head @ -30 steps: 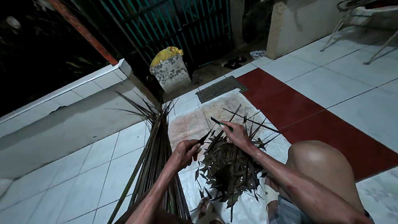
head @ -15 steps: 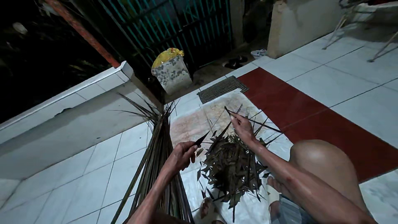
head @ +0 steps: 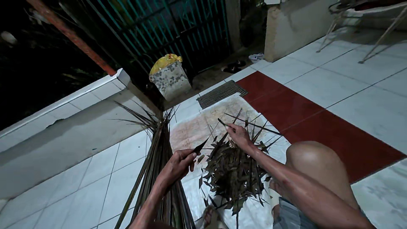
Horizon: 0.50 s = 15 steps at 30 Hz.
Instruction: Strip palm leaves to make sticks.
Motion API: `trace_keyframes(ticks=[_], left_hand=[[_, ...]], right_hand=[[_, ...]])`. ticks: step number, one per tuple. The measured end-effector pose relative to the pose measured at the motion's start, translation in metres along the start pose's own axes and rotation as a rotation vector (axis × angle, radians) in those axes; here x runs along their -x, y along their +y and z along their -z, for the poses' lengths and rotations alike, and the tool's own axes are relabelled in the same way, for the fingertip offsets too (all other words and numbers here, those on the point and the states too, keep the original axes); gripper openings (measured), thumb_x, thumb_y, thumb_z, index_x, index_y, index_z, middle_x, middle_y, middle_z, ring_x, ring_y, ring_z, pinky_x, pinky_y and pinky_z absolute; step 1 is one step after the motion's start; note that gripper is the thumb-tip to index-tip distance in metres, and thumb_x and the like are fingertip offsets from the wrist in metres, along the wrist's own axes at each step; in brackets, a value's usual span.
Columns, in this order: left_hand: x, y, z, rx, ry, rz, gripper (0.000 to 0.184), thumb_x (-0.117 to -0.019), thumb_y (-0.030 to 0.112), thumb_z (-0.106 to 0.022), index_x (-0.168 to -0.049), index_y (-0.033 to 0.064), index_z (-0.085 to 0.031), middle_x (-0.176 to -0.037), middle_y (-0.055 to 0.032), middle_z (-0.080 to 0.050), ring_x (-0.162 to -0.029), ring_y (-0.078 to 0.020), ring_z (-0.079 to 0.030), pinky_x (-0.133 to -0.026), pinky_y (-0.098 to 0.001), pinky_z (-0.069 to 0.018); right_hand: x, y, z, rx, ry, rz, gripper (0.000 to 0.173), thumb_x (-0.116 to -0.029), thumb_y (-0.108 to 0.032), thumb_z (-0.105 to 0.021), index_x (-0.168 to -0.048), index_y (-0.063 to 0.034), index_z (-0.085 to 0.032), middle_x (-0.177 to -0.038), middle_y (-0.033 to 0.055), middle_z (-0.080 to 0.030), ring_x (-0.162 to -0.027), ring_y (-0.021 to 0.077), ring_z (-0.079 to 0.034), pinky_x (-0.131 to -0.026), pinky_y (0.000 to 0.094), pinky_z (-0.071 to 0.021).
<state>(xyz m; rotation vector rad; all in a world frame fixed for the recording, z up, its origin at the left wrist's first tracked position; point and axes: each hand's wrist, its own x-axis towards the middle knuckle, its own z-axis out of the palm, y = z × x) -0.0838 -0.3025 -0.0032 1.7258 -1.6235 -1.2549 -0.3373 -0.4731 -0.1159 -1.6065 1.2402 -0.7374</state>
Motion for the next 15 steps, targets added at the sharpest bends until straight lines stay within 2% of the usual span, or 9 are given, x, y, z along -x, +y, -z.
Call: trace_keyframes(ticks=[5, 9, 15], left_hand=[[0.004, 0.000, 0.006, 0.140, -0.072, 0.077, 0.033, -0.1094, 0.030, -0.051, -0.126, 0.0093, -0.070, -0.071, -0.0096, -0.065, -0.042, -0.0124, -0.046, -0.037, -0.0249, -0.0381], [0.004, -0.008, 0.012, 0.237, -0.056, 0.132, 0.033, -0.1093, 0.031, -0.050, -0.125, 0.0076, -0.068, -0.068, -0.0081, -0.060, -0.041, -0.0115, -0.045, -0.036, -0.0245, -0.0382], [0.003, -0.014, 0.017, 0.269, -0.046, 0.161, 0.033, -0.1098, 0.030, -0.049, -0.125, 0.0077, -0.067, -0.069, -0.0067, -0.058, -0.043, -0.0109, -0.045, -0.038, -0.0243, -0.0396]], right_hand=[[-0.003, 0.000, 0.006, -0.061, 0.127, -0.059, 0.039, -0.1089, -0.036, -0.048, -0.136, -0.0150, -0.066, -0.104, 0.0139, -0.072, -0.091, 0.0276, -0.068, -0.087, 0.0502, -0.0541], [0.004, -0.006, 0.008, -0.054, 0.246, -0.003, 0.040, -0.1103, -0.037, -0.043, -0.135, -0.0144, -0.065, -0.097, 0.0140, -0.070, -0.088, 0.0292, -0.068, -0.084, 0.0525, -0.0541], [0.022, -0.014, -0.006, -0.105, 0.017, 0.122, 0.043, -0.1105, -0.039, -0.042, -0.134, -0.0129, -0.065, -0.092, 0.0076, -0.068, -0.079, 0.0189, -0.064, -0.076, 0.0413, -0.0545]])
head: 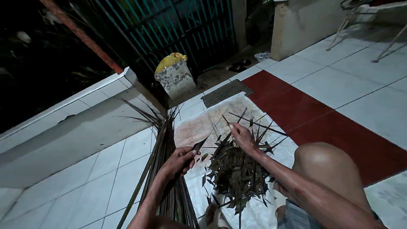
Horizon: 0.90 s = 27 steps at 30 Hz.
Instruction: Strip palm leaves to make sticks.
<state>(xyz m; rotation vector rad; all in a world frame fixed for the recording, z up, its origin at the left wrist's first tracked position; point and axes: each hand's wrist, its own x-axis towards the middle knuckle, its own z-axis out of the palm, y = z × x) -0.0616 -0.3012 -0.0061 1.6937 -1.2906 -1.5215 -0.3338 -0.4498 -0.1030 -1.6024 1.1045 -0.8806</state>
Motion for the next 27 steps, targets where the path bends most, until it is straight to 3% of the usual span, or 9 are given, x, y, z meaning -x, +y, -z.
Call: trace_keyframes(ticks=[4, 6, 9, 13, 17, 20, 23, 25, 27], left_hand=[[-0.005, 0.000, -0.002, 0.017, -0.030, -0.023, 0.033, -0.1097, 0.031, -0.049, -0.126, 0.0078, -0.067, -0.067, -0.0061, -0.057, -0.043, -0.0110, -0.046, -0.038, -0.0244, -0.0402], [-0.006, 0.003, -0.007, 0.021, -0.053, -0.029, 0.033, -0.1097, 0.031, -0.049, -0.126, 0.0081, -0.067, -0.067, -0.0058, -0.057, -0.043, -0.0104, -0.045, -0.038, -0.0238, -0.0392], [-0.012, 0.007, -0.015, 0.021, -0.103, -0.038, 0.033, -0.1097, 0.031, -0.049, -0.125, 0.0082, -0.067, -0.068, -0.0061, -0.059, -0.044, -0.0105, -0.046, -0.039, -0.0242, -0.0403], [-0.014, 0.009, -0.019, 0.023, -0.170, -0.026, 0.036, -0.1086, 0.035, -0.051, -0.127, 0.0075, -0.066, -0.074, -0.0087, -0.063, -0.048, -0.0138, -0.054, -0.043, -0.0277, -0.0483], [-0.012, -0.004, -0.009, 0.052, -0.240, 0.000, 0.040, -0.1060, 0.036, -0.057, -0.131, 0.0049, -0.063, -0.081, -0.0134, -0.068, -0.056, -0.0204, -0.065, -0.052, -0.0361, -0.0596], [-0.010, -0.009, -0.010, -0.003, -0.163, -0.026, 0.034, -0.1070, 0.032, -0.055, -0.127, 0.0066, -0.067, -0.076, -0.0112, -0.066, -0.051, -0.0166, -0.059, -0.047, -0.0310, -0.0536], [-0.012, -0.006, -0.013, -0.094, -0.016, -0.061, 0.030, -0.1077, 0.028, -0.054, -0.122, 0.0067, -0.069, -0.074, -0.0098, -0.067, -0.046, -0.0143, -0.054, -0.042, -0.0271, -0.0460], [-0.016, -0.003, -0.010, -0.284, 0.097, -0.082, 0.029, -0.1092, 0.028, -0.052, -0.121, 0.0070, -0.069, -0.078, -0.0076, -0.070, -0.049, -0.0148, -0.059, -0.044, -0.0286, -0.0499], [-0.022, -0.004, -0.007, -0.499, 0.205, -0.097, 0.030, -0.1093, 0.028, -0.050, -0.118, 0.0073, -0.069, -0.079, -0.0045, -0.070, -0.056, -0.0133, -0.063, -0.053, -0.0313, -0.0552]], right_hand=[[0.003, -0.004, -0.010, -0.097, -0.104, 0.031, 0.047, -0.1040, -0.049, -0.054, -0.129, -0.0118, -0.068, -0.100, 0.0070, -0.071, -0.082, 0.0148, -0.065, -0.076, 0.0366, -0.0548], [0.006, -0.007, -0.017, -0.105, -0.144, 0.032, 0.046, -0.1026, -0.051, -0.056, -0.122, -0.0116, -0.070, -0.089, 0.0044, -0.067, -0.071, 0.0129, -0.059, -0.066, 0.0336, -0.0508], [0.007, -0.013, -0.027, -0.118, -0.159, 0.020, 0.041, -0.1012, -0.048, -0.059, -0.111, -0.0089, -0.069, -0.078, 0.0025, -0.060, -0.063, 0.0122, -0.054, -0.059, 0.0327, -0.0469], [0.004, -0.021, -0.031, -0.157, -0.125, -0.033, 0.032, -0.1012, -0.038, -0.061, -0.109, -0.0073, -0.069, -0.076, 0.0019, -0.058, -0.061, 0.0119, -0.052, -0.057, 0.0312, -0.0457], [-0.006, -0.022, -0.023, -0.144, -0.046, -0.054, 0.031, -0.1015, -0.035, -0.061, -0.108, -0.0056, -0.068, -0.077, 0.0024, -0.059, -0.064, 0.0119, -0.054, -0.060, 0.0313, -0.0473], [-0.006, -0.018, -0.018, -0.068, -0.038, -0.070, 0.036, -0.1023, -0.041, -0.060, -0.107, -0.0056, -0.068, -0.079, 0.0044, -0.060, -0.066, 0.0145, -0.056, -0.063, 0.0345, -0.0495], [-0.002, -0.017, -0.019, 0.047, -0.099, -0.042, 0.049, -0.1047, -0.052, -0.050, -0.110, -0.0071, -0.068, -0.082, 0.0066, -0.062, -0.071, 0.0184, -0.059, -0.070, 0.0409, -0.0519], [0.001, -0.016, -0.022, 0.077, -0.139, 0.003, 0.051, -0.1082, -0.050, -0.041, -0.119, -0.0095, -0.070, -0.083, 0.0056, -0.063, -0.070, 0.0179, -0.059, -0.069, 0.0405, -0.0519], [0.006, -0.016, -0.026, 0.073, -0.176, 0.082, 0.047, -0.1098, -0.044, -0.039, -0.125, -0.0113, -0.069, -0.083, 0.0038, -0.063, -0.070, 0.0158, -0.059, -0.069, 0.0381, -0.0516]])
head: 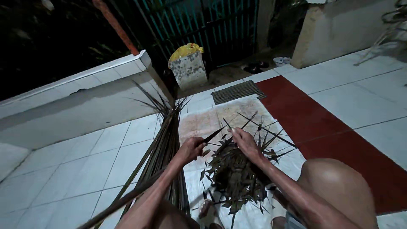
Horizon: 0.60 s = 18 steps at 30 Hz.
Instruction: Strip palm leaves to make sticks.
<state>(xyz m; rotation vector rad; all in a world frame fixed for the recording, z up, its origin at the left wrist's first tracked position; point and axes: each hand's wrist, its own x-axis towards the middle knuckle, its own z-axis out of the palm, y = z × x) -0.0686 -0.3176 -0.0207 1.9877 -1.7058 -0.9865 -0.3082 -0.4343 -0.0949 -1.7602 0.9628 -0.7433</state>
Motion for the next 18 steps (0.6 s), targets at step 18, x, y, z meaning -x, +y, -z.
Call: trace_keyframes(ticks=[18], left_hand=[[-0.006, 0.043, -0.023, -0.512, 0.264, 0.082, 0.032, -0.1088, 0.032, -0.047, -0.115, 0.0133, -0.073, -0.098, -0.0125, -0.074, -0.095, -0.0318, -0.072, -0.083, -0.0536, -0.0555]], right_hand=[[0.027, -0.035, -0.021, 0.112, -0.087, 0.042, 0.042, -0.1091, -0.041, -0.042, -0.138, -0.0224, -0.066, -0.099, 0.0063, -0.073, -0.085, 0.0188, -0.067, -0.082, 0.0422, -0.0537]])
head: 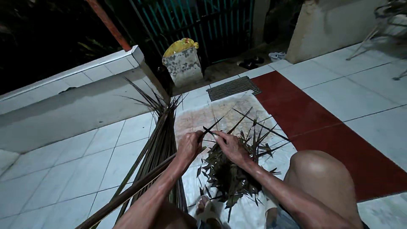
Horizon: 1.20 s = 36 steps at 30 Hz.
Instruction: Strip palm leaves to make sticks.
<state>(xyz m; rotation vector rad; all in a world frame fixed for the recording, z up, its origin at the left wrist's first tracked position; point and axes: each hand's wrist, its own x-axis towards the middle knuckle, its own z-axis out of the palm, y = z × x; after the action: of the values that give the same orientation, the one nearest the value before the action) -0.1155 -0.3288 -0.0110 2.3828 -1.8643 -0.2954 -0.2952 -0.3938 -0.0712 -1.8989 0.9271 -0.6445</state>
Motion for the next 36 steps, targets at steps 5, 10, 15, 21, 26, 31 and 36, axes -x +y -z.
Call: trace_keyframes(ticks=[5, 10, 15, 21, 26, 31, 36], left_hand=[[0.001, 0.010, 0.000, -0.071, -0.003, 0.017, 0.032, -0.1088, 0.033, -0.045, -0.114, 0.0154, -0.072, -0.097, -0.0130, -0.074, -0.096, -0.0339, -0.072, -0.082, -0.0553, -0.0553], [0.001, 0.013, -0.002, -0.054, 0.006, -0.003, 0.032, -0.1082, 0.032, -0.046, -0.115, 0.0156, -0.073, -0.095, -0.0121, -0.074, -0.094, -0.0325, -0.072, -0.081, -0.0547, -0.0552], [0.003, 0.014, -0.001, -0.040, -0.007, -0.001, 0.032, -0.1082, 0.031, -0.047, -0.116, 0.0155, -0.073, -0.098, -0.0122, -0.074, -0.096, -0.0321, -0.072, -0.083, -0.0540, -0.0551], [0.006, 0.015, 0.000, -0.041, -0.005, -0.006, 0.032, -0.1083, 0.032, -0.047, -0.116, 0.0161, -0.074, -0.097, -0.0114, -0.074, -0.095, -0.0310, -0.072, -0.083, -0.0535, -0.0549], [0.007, 0.013, -0.001, -0.033, -0.001, -0.025, 0.031, -0.1078, 0.033, -0.048, -0.114, 0.0173, -0.075, -0.093, -0.0091, -0.074, -0.090, -0.0285, -0.072, -0.080, -0.0518, -0.0551], [0.008, 0.013, 0.000, 0.010, -0.006, -0.041, 0.030, -0.1073, 0.031, -0.049, -0.113, 0.0164, -0.075, -0.089, -0.0080, -0.074, -0.086, -0.0260, -0.071, -0.079, -0.0496, -0.0551], [0.009, 0.010, -0.002, 0.021, 0.008, -0.065, 0.030, -0.1072, 0.030, -0.050, -0.112, 0.0151, -0.075, -0.087, -0.0077, -0.073, -0.081, -0.0250, -0.071, -0.077, -0.0489, -0.0563]], right_hand=[[0.000, 0.003, 0.001, 0.025, 0.045, -0.038, 0.042, -0.1092, -0.042, -0.041, -0.138, -0.0231, -0.067, -0.099, 0.0063, -0.073, -0.088, 0.0197, -0.068, -0.083, 0.0429, -0.0537], [-0.003, 0.005, 0.005, 0.035, 0.036, -0.089, 0.043, -0.1094, -0.042, -0.041, -0.140, -0.0245, -0.065, -0.104, 0.0063, -0.074, -0.093, 0.0209, -0.069, -0.087, 0.0448, -0.0539], [-0.005, 0.009, 0.001, 0.066, 0.066, -0.116, 0.043, -0.1090, -0.044, -0.041, -0.141, -0.0270, -0.065, -0.106, 0.0068, -0.074, -0.097, 0.0231, -0.070, -0.089, 0.0473, -0.0538], [-0.009, 0.018, -0.001, 0.060, 0.098, -0.152, 0.043, -0.1086, -0.044, -0.041, -0.140, -0.0281, -0.066, -0.109, 0.0060, -0.075, -0.101, 0.0236, -0.070, -0.091, 0.0495, -0.0535], [-0.012, 0.024, 0.000, 0.065, 0.132, -0.151, 0.042, -0.1083, -0.045, -0.042, -0.138, -0.0287, -0.067, -0.108, 0.0056, -0.075, -0.101, 0.0235, -0.070, -0.091, 0.0492, -0.0536], [-0.012, 0.026, 0.001, 0.092, 0.166, -0.161, 0.041, -0.1078, -0.045, -0.043, -0.140, -0.0318, -0.065, -0.108, 0.0053, -0.075, -0.101, 0.0240, -0.070, -0.090, 0.0502, -0.0533], [-0.014, 0.027, 0.003, 0.105, 0.184, -0.166, 0.039, -0.1076, -0.043, -0.045, -0.139, -0.0333, -0.065, -0.110, 0.0059, -0.075, -0.101, 0.0252, -0.070, -0.090, 0.0516, -0.0535]])
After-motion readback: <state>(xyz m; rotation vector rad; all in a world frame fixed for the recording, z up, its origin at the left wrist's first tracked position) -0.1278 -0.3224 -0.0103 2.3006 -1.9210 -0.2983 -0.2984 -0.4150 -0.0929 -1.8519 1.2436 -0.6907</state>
